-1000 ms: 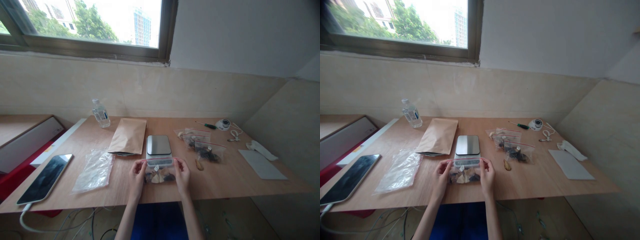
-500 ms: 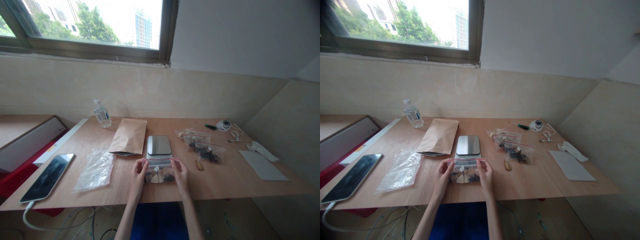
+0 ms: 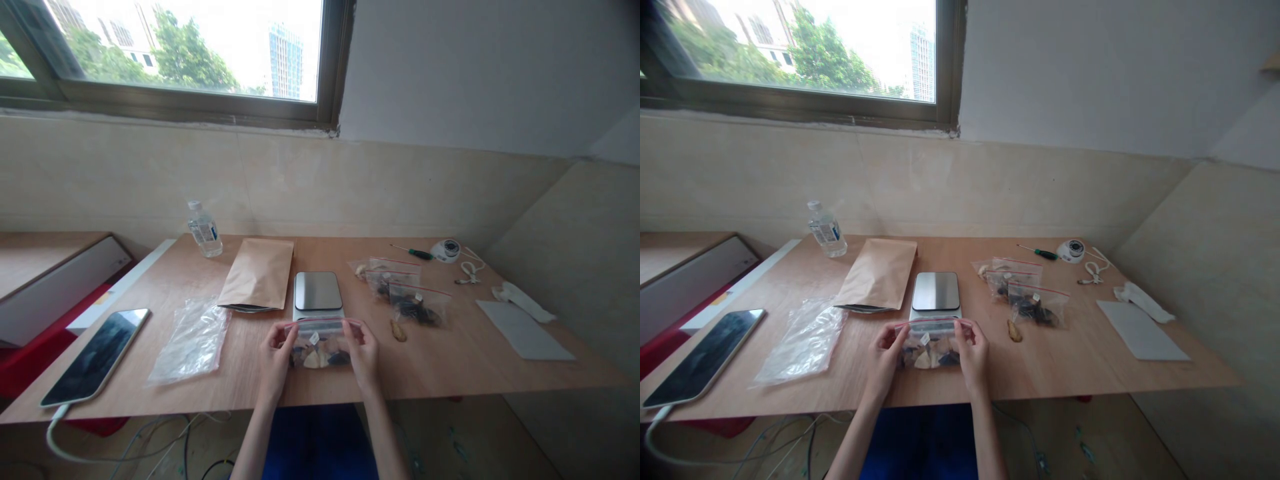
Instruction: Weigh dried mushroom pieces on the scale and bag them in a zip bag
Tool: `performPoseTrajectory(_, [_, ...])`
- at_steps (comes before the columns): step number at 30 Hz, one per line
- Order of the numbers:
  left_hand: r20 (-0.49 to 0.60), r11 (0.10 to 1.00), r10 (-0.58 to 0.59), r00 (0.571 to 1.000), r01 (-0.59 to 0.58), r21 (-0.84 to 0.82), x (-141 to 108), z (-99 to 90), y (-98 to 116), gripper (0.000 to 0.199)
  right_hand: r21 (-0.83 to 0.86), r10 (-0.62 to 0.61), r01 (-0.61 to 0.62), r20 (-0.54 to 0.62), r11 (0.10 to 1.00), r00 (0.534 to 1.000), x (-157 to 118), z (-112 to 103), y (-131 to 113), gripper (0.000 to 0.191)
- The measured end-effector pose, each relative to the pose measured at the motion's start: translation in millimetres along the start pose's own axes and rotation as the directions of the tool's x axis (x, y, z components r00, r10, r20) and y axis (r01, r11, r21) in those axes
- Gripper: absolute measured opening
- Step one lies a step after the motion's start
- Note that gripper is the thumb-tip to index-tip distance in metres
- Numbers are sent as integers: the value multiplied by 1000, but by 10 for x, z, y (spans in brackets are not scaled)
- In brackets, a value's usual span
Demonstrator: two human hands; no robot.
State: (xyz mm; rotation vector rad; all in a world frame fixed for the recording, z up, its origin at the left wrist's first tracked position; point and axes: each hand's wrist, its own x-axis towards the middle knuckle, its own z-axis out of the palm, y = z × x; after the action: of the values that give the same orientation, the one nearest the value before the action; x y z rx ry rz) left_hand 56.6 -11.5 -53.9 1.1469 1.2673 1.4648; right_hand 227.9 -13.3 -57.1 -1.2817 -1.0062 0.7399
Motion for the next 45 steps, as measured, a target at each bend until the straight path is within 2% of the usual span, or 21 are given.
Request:
performPoseTrajectory(7, [18, 1000, -20, 1000, 20, -21, -13, 6, 71, 28, 30, 24, -25, 19, 999, 1000, -5, -4, -6, 28])
performPoseTrajectory(11, [56, 998, -23, 998, 26, -52, -16, 24, 119, 27, 102, 79, -91, 117, 991, 990, -19, 5, -42, 28])
performPoseTrajectory(14, [51, 998, -46, 998, 48, -49, -18, 37, 130, 28, 94, 94, -111, 167, 989, 981, -26, 8, -58, 29])
performPoseTrajectory(34, [40, 998, -31, 999, 33, -57, -47, 24, 151, 23, 32, -30, 27, 95, 999, 995, -34, 2, -46, 17])
performPoseTrajectory(40, [45, 999, -28, 999, 30, -36, -33, 24, 123, 26, 55, -2, -3, 95, 999, 995, -33, 1, -55, 21])
performPoseTrajectory(45, [73, 998, -27, 997, 31, -59, -16, 37, 135, 26, 74, 60, -75, 187, 994, 981, -29, -5, -70, 25])
